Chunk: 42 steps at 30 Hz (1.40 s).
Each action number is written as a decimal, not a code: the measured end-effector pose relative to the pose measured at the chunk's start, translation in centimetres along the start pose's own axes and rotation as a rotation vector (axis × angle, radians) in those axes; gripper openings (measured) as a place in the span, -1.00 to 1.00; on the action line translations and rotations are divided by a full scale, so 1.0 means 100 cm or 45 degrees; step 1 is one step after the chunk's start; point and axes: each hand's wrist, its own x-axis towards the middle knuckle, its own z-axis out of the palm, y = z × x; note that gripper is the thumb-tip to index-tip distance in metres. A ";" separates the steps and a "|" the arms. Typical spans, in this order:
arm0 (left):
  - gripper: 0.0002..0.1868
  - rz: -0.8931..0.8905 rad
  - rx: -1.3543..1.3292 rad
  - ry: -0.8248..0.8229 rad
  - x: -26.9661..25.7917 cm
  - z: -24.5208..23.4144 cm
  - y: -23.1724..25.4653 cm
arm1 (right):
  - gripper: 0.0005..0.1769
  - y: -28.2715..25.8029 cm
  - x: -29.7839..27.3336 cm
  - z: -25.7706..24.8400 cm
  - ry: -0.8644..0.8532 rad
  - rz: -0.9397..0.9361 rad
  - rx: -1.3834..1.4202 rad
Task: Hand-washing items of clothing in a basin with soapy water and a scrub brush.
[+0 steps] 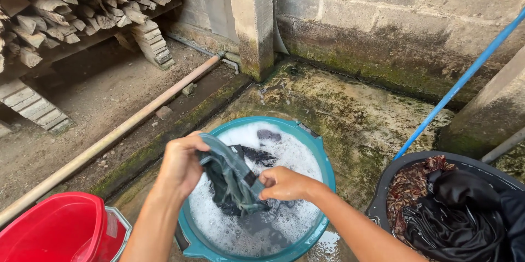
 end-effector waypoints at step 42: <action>-0.66 0.079 0.664 0.530 -0.019 0.036 0.002 | -0.12 0.149 0.274 0.028 0.724 0.137 -0.458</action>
